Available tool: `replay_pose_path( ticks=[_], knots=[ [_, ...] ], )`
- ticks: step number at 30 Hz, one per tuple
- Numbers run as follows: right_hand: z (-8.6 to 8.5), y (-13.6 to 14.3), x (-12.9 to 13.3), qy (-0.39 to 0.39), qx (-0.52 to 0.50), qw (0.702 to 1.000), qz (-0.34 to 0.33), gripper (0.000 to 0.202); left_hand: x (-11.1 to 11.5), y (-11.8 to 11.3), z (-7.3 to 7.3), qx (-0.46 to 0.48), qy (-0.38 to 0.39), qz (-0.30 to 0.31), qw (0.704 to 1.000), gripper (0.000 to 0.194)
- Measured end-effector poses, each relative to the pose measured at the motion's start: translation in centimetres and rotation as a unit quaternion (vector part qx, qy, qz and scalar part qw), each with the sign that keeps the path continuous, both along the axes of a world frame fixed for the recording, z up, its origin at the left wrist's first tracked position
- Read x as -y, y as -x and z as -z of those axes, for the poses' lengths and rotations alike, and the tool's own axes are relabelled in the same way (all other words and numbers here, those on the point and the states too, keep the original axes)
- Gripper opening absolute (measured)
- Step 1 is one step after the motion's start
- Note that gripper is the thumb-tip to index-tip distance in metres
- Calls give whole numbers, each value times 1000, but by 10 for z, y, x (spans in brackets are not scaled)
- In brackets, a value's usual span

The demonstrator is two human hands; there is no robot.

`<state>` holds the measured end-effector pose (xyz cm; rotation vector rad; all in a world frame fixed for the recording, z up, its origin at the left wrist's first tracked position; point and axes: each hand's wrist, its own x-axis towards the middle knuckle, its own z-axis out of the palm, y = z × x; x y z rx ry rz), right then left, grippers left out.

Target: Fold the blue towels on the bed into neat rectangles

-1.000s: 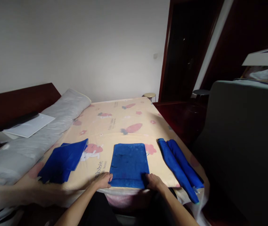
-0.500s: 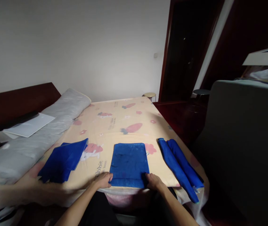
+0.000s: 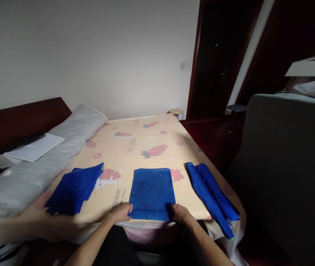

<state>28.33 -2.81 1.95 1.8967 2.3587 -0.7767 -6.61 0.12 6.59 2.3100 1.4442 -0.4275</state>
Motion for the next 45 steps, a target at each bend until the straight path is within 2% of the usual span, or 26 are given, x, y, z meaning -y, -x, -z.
replay_pose_path(
  ticks=[13,21,27,36,45],
  knots=[
    [21,-1,1,-57,52,997,-13,62,2,-3,0,-15,-7,1,1000,28],
    [19,-1,3,-92,41,995,-23,61,2,-4,0,-23,-6,4,1000,27],
    [18,0,2,-83,50,995,-18,61,2,-4,-1,-27,-6,6,1000,27],
    [27,-2,0,-58,71,996,-18,64,4,-5,-2,-32,-9,6,999,27],
    [30,-2,0,-68,67,995,-17,64,4,-5,-3,-30,-12,9,999,27]
  ],
)
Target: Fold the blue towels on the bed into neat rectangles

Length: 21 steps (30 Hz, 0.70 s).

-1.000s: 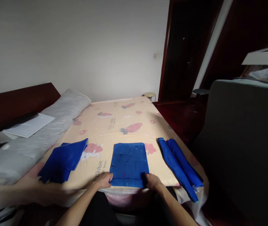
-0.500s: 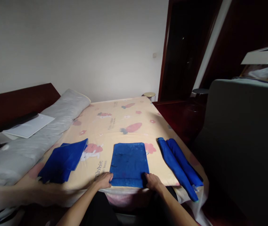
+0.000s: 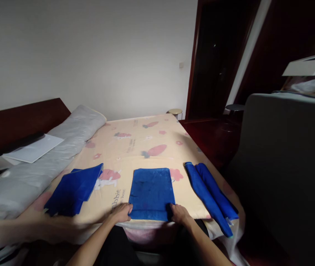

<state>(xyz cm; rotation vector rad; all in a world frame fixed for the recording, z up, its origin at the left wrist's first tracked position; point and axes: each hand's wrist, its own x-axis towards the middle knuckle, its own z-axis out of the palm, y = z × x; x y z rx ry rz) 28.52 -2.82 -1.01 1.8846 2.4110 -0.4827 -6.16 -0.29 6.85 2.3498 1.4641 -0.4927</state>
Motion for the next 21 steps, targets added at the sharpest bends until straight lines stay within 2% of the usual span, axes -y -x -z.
replay_pose_path(
  ticks=[7,11,13,16,19,21],
  knots=[
    [-20,3,1,26,18,999,-2,61,1,-4,-4,-12,-5,15,1000,33],
    [-38,15,3,28,24,999,-13,61,13,-25,-6,24,-57,82,995,47],
    [-49,27,5,25,16,999,-33,66,21,-39,-4,51,-78,107,990,46],
    [-66,49,10,7,-19,996,-88,70,32,-57,2,78,-80,109,988,45],
    [-79,68,18,7,-59,987,-152,61,38,-64,7,87,-62,106,989,48],
    [-84,74,21,27,-71,982,-173,51,38,-63,8,83,-49,99,990,50]
  ],
)
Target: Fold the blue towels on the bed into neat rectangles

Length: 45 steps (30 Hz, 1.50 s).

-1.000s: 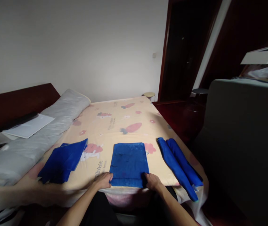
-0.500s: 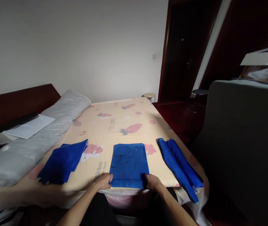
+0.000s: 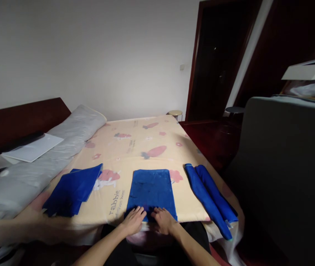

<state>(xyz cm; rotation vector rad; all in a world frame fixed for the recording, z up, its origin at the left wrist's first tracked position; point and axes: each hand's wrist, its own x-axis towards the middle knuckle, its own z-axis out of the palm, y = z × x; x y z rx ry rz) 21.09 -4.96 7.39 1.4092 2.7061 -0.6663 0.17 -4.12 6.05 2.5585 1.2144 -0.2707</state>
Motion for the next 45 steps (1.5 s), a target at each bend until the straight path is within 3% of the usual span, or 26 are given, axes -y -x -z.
replay_pose_path(
  ticks=[5,12,16,20,26,39,45],
  knots=[
    [3,-9,-2,9,32,999,39,38,-6,12,-4,-20,20,-33,999,57],
    [15,-32,-8,-11,78,992,94,60,-17,31,-1,-54,17,-53,997,63],
    [28,-37,-9,-23,123,988,91,77,-20,36,-1,-62,8,-50,997,63],
    [34,-39,-12,-60,113,987,98,58,-22,36,-9,-54,-5,-50,997,53],
    [29,-41,-19,-71,99,985,123,39,-33,47,-19,-35,-20,-98,994,33],
    [44,-47,-19,-34,121,981,146,35,-46,58,-7,-44,25,-142,988,26],
    [31,-49,-24,-64,124,973,182,49,-49,65,-8,-50,10,-175,983,25]
  ],
)
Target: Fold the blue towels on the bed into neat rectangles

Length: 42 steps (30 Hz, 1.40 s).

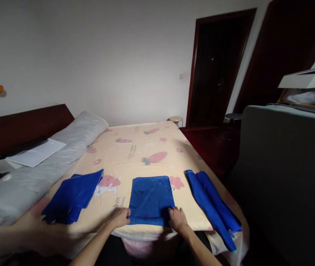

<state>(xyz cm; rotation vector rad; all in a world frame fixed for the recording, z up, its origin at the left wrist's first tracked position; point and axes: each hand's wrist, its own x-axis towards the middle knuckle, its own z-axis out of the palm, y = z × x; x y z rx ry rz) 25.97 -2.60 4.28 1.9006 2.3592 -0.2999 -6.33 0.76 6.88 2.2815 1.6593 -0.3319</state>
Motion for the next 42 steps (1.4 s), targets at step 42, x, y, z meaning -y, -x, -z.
replay_pose_path(
  ticks=[42],
  knots=[
    [19,58,29,70,-168,963,-198,89,42,-56,59,89,-105,242,960,62]
  ],
)
